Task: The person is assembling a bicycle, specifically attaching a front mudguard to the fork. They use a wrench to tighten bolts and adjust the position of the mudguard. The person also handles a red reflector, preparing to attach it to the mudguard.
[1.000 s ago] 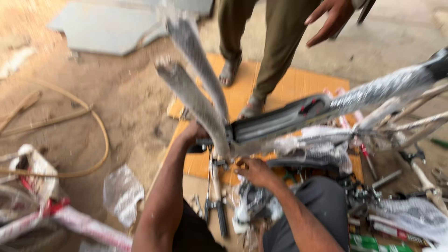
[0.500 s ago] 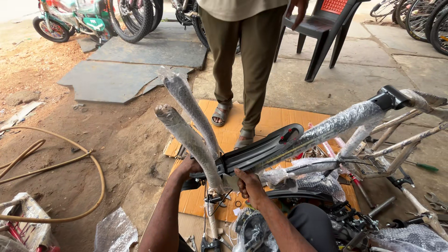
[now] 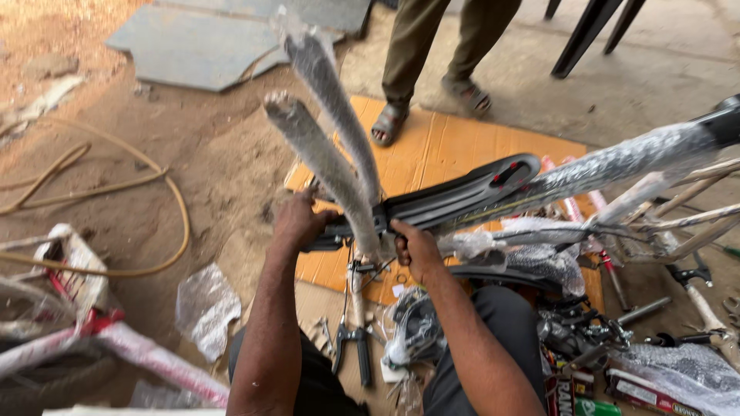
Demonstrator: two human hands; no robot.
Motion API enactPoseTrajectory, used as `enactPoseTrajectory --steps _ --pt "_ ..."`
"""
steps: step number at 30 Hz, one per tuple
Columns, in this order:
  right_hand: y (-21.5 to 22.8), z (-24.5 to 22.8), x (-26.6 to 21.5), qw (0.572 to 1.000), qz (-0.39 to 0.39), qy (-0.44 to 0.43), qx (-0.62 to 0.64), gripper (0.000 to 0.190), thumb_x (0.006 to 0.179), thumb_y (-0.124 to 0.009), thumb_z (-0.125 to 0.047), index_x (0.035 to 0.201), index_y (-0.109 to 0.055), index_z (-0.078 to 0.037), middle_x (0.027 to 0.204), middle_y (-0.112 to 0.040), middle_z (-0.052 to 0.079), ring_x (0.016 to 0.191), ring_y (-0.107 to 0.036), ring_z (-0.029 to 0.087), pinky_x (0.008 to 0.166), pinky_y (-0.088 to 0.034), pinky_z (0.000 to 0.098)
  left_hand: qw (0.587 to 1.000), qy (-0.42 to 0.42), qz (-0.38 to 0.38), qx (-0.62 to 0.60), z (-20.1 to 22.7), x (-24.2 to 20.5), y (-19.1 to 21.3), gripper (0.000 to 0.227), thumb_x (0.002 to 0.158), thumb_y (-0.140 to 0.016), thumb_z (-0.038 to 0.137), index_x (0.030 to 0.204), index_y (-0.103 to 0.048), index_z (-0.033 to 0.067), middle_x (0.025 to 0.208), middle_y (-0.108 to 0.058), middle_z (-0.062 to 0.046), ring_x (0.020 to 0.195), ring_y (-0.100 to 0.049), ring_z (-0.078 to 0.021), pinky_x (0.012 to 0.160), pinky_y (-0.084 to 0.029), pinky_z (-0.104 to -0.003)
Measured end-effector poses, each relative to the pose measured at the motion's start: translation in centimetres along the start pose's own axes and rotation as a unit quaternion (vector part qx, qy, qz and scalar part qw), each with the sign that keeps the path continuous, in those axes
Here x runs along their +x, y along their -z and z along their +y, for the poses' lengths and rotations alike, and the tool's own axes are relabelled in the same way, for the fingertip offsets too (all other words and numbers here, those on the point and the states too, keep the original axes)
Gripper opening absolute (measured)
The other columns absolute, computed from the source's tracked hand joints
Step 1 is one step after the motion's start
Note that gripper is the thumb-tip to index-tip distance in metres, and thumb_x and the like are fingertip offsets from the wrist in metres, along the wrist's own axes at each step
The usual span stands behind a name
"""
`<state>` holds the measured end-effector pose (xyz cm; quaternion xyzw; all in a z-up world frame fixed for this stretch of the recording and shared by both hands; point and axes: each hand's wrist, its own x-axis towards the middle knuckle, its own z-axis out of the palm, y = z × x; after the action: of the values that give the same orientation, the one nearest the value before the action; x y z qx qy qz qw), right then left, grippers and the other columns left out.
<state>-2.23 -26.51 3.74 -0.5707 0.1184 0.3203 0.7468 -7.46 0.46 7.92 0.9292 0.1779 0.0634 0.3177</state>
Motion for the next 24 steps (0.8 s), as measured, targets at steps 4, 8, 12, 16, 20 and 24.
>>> enactPoseTrajectory --steps 4,8,12,16,20,24 --pt "0.2 1.0 0.3 1.0 0.014 0.005 0.007 0.028 0.092 -0.071 -0.026 0.073 -0.053 -0.016 0.057 -0.046 -0.004 0.043 -0.037 0.008 0.038 -0.028 0.0269 0.943 0.105 0.261 -0.177 -1.6 -6.5 -2.8 0.031 0.09 -0.076 0.018 0.114 -0.067 0.0016 0.096 -0.07 -0.011 0.086 -0.067 -0.0235 0.077 -0.057 -0.042" --pt "-1.2 1.5 -0.3 0.999 0.032 0.009 0.022 0.023 0.092 -0.071 -0.025 0.075 -0.057 -0.018 0.059 -0.047 -0.006 0.045 -0.038 0.006 0.039 -0.027 0.0251 0.74 0.268 0.218 -0.576 -1.1 -10.8 -9.4 0.021 0.089 -0.06 0.003 0.109 -0.06 -0.0062 0.084 -0.064 -0.012 0.062 -0.056 -0.019 0.052 -0.049 -0.035" --pt "-2.0 2.6 -0.7 0.998 0.036 0.035 0.022 0.024 0.091 -0.073 -0.024 0.074 -0.057 -0.017 0.059 -0.047 -0.006 0.044 -0.038 0.006 0.039 -0.028 0.0249 0.672 0.296 0.122 -0.668 -1.2 -9.5 -15.3 0.025 0.091 -0.055 -0.001 0.116 -0.058 -0.0053 0.089 -0.066 -0.017 0.064 -0.063 -0.0224 0.059 -0.057 -0.035" --pt "-1.8 2.9 0.1 0.998 0.037 0.037 0.03 0.019 0.09 -0.072 -0.025 0.076 -0.063 -0.017 0.059 -0.048 -0.006 0.045 -0.039 0.006 0.041 -0.029 0.0242 0.577 0.268 0.091 -0.766 -2.7 -6.3 -18.4 0.029 0.096 -0.045 0.007 0.115 -0.058 -0.0114 0.105 -0.07 -0.022 0.085 -0.072 -0.0297 0.075 -0.063 -0.04" --pt "-1.6 3.6 0.4 0.997 0.035 0.068 0.02 0.032 0.091 -0.075 -0.028 0.068 -0.057 -0.016 0.058 -0.047 -0.005 0.044 -0.038 0.008 0.041 -0.03 0.0253 0.473 0.105 0.024 -0.875 -4.2 -4.3 -20.9 0.037 0.078 -0.044 -0.011 0.112 -0.059 -0.007 0.115 -0.067 -0.02 0.107 -0.071 -0.0315 0.096 -0.061 -0.043" --pt "-1.7 3.7 -0.2 0.996 0.04 0.078 -0.024 0.034 0.09 -0.076 -0.031 0.066 -0.059 -0.014 0.056 -0.049 -0.004 0.043 -0.04 0.008 0.041 -0.031 0.0254 0.347 0.053 0.006 -0.936 -4.9 -4.3 -21.4 0.024 0.094 -0.053 -0.001 0.114 -0.065 -0.0018 0.114 -0.07 -0.014 0.106 -0.067 -0.0277 0.101 -0.055 -0.038"
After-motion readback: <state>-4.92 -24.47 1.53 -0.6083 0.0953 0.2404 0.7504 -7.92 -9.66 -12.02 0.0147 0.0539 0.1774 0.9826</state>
